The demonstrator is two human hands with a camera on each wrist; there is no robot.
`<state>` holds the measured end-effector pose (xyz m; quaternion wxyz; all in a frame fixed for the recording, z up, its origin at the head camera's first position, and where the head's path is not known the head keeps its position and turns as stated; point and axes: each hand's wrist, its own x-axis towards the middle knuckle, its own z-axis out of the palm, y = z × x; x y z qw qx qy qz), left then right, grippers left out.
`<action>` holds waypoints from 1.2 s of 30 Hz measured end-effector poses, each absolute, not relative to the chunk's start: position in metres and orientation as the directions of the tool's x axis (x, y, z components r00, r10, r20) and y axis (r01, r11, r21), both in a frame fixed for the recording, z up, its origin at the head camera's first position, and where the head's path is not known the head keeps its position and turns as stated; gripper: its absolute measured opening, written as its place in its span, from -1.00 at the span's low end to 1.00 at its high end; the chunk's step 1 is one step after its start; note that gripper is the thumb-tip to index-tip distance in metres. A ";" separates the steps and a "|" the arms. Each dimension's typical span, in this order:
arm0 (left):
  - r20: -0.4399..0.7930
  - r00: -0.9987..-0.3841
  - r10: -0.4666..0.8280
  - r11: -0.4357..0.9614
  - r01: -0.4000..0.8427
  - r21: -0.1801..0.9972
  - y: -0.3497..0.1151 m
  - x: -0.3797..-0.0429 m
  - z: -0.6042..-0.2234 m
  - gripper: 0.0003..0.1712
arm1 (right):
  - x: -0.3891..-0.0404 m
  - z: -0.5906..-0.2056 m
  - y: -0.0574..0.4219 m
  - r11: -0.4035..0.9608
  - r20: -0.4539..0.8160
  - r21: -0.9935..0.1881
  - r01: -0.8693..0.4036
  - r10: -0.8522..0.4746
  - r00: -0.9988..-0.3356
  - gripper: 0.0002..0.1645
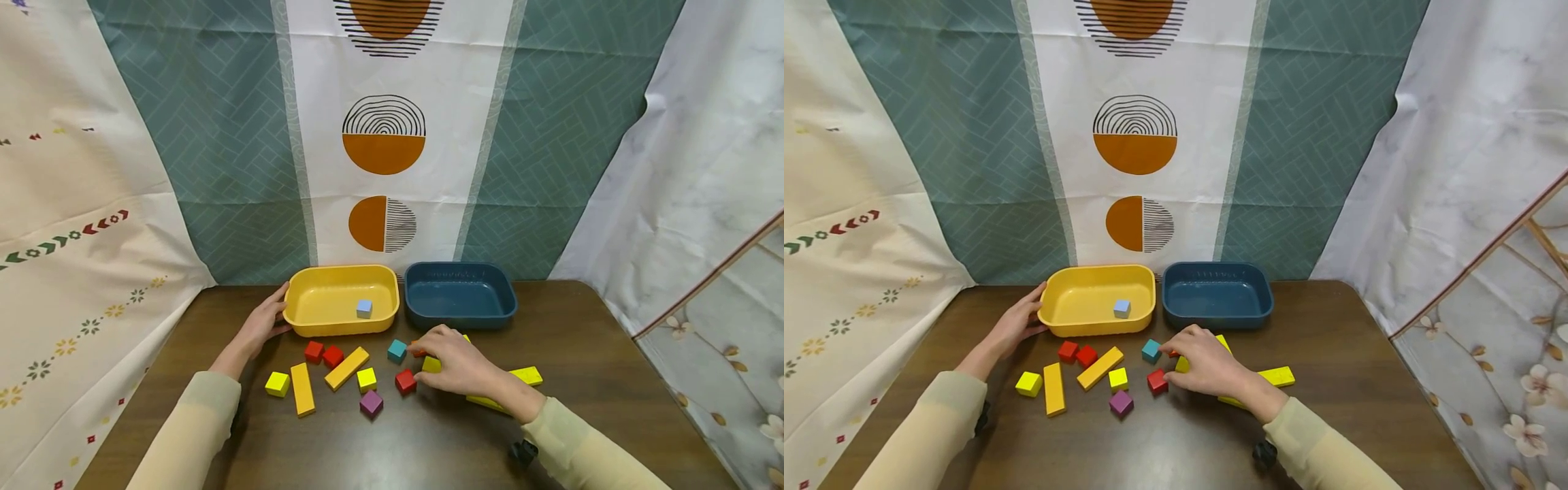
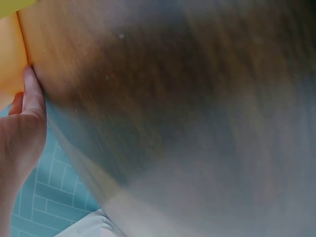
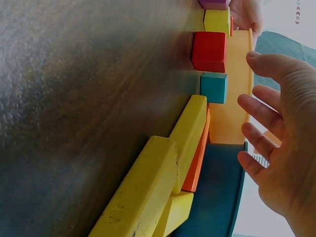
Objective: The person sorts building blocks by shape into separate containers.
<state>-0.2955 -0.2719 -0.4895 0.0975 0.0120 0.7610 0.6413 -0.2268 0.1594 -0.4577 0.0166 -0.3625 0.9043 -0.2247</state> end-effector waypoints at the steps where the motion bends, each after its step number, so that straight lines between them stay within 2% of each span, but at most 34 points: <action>1: -0.135 -0.981 0.142 0.175 -0.109 0.978 -0.272 -0.296 -0.490 -0.33 | -0.227 -0.458 0.159 0.636 0.129 -0.419 -0.647 -0.664 -0.736 -0.44; 10: -0.129 -0.982 0.136 0.190 -0.102 0.977 -0.273 -0.297 -0.489 -0.33 | -0.227 -0.459 0.158 0.642 0.101 -0.412 -0.647 -0.673 -0.733 -0.49; 20: -0.143 -0.982 0.124 0.179 -0.119 0.977 -0.271 -0.298 -0.489 -0.33 | -0.224 -0.466 0.156 0.657 0.081 -0.334 -0.676 -0.695 -0.715 -0.49; 36: -0.156 -0.981 0.115 0.187 -0.133 0.973 -0.271 -0.297 -0.489 -0.32 | -0.226 -0.476 0.149 0.652 0.095 -0.330 -0.682 -0.696 -0.712 -0.54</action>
